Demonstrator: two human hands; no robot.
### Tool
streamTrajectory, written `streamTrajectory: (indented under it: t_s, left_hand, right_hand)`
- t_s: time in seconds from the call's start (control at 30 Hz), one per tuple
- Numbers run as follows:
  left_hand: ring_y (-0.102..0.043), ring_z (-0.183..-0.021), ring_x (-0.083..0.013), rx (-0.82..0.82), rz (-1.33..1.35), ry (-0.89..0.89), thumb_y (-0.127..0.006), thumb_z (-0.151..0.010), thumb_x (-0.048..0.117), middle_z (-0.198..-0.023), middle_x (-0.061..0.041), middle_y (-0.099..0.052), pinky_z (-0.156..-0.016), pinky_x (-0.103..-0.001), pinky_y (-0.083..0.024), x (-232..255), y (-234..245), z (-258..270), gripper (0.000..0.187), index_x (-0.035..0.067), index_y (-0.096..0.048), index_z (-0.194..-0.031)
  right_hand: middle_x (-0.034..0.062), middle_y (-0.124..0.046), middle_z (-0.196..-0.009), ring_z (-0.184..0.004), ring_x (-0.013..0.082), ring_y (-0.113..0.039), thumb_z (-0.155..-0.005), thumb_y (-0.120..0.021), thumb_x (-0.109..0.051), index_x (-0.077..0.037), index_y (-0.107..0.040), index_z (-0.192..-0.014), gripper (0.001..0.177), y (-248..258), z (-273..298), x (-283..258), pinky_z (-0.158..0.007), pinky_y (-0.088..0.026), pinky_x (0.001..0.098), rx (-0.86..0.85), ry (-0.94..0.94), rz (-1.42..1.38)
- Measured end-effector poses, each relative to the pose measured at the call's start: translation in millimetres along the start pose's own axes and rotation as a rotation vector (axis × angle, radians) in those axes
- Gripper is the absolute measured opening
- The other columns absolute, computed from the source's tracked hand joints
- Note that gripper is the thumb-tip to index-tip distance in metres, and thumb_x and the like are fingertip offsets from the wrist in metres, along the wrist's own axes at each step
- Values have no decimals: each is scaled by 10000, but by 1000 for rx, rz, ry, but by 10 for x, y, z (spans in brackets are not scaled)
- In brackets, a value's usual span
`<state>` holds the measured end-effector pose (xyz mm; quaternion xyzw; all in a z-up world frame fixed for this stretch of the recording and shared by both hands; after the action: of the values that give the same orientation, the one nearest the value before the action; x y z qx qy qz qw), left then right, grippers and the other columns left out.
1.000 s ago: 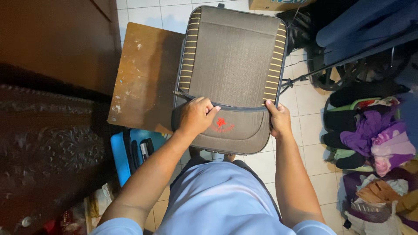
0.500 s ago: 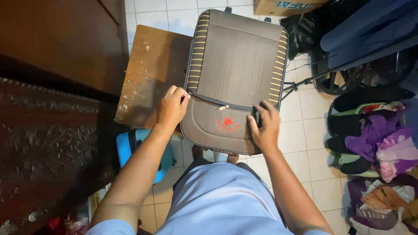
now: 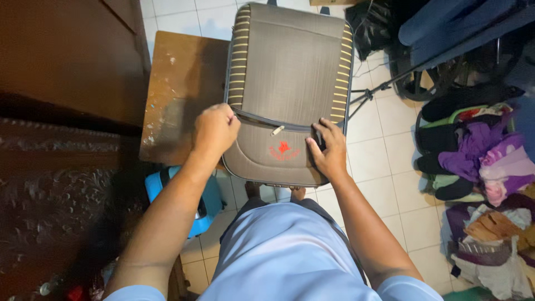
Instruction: The person folds a yellow shirt and places it into a brown suitcase, then zips it closed. They then open a yellow lunchbox and pack several folded shirts inside before closing it.
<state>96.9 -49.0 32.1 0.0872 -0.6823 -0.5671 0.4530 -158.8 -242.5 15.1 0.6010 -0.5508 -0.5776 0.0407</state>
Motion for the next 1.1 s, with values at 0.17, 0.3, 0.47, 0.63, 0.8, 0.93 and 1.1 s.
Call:
streamTrajectory:
  t_s: [0.17, 0.3, 0.47, 0.63, 0.8, 0.93, 1.1]
  left_hand:
    - [-357, -1471, -475, 270, 162, -338, -813, -860, 428, -1573, -242, -366, -1217, -581, -294, 408, -45, 506, 919, 38, -370, -1565]
    - [-312, -1517, -409, 43, 94, -608, -821, -802, 483, -1587, -168, -397, -1235, -646, -196, 868, -553, 959, 873, 120, -475, -1516]
    - [-306, -1514, -366, -82, -11, -685, -800, -778, 543, -1577, -120, -408, -1223, -648, -186, 1090, -820, 1019, 824, 160, -537, -1459]
    - [-288, -1454, -410, -182, -39, -662, -818, -670, 526, -1534, -199, -395, -1148, -679, -168, 1145, -877, 1016, 887, 118, -573, -1418]
    - [-336, -1499, -327, -135, -106, -816, -831, -767, 385, -1567, -111, -442, -1217, -626, -219, 1294, -1018, 1159, 681, 195, -623, -1386]
    - [-376, -1470, -307, -137, -112, -808, -832, -747, 347, -1523, -88, -482, -1198, -625, -244, 1277, -1105, 1165, 605, 182, -670, -1306]
    - [-418, -1453, -307, -104, -72, -825, -835, -773, 332, -1485, -58, -547, -1204, -610, -262, 1246, -1118, 1166, 499, 159, -697, -1221]
  right_hand:
    - [152, -605, -1192, -1069, 265, -586, -937, -741, -53, -17, -616, -1164, 262, 458, 442, 222, -899, -492, 343, 289, -134, -80]
    - [84, -631, -844, -737, 161, -592, -964, -688, -42, -29, -616, -895, 100, 444, 1093, 343, -695, -485, 282, 154, -303, -112]
    - [86, -706, -837, -693, 131, -655, -818, -779, -94, -11, -701, -914, 149, 137, 1414, 339, -614, -511, 287, -97, -565, -273]
    - [114, -741, -906, -673, 188, -701, -744, -845, -148, -16, -744, -1019, 322, 46, 1370, 124, -615, -562, 325, -143, -540, -112]
    - [123, -742, -899, -697, 226, -718, -848, -770, -132, -28, -757, -1037, 216, 26, 1406, 92, -633, -569, 332, -76, -491, -107]
    - [133, -707, -862, -737, 287, -700, -945, -721, -120, -17, -718, -933, 104, 69, 1438, 202, -656, -555, 358, -194, -306, -145]
    - [120, -682, -825, -709, 315, -668, -895, -708, -129, -34, -681, -858, 105, 376, 1216, 435, -641, -547, 403, -279, -40, 16]
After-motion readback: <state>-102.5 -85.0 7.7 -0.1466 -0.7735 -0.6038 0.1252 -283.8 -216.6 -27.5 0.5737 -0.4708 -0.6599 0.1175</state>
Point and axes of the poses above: each hand's wrist, its own z-axis away from the middle knuckle, its own y-axis out of the back of the hand, x = y × z, the point moved 5 cm from there along -z, towards the middle knuckle
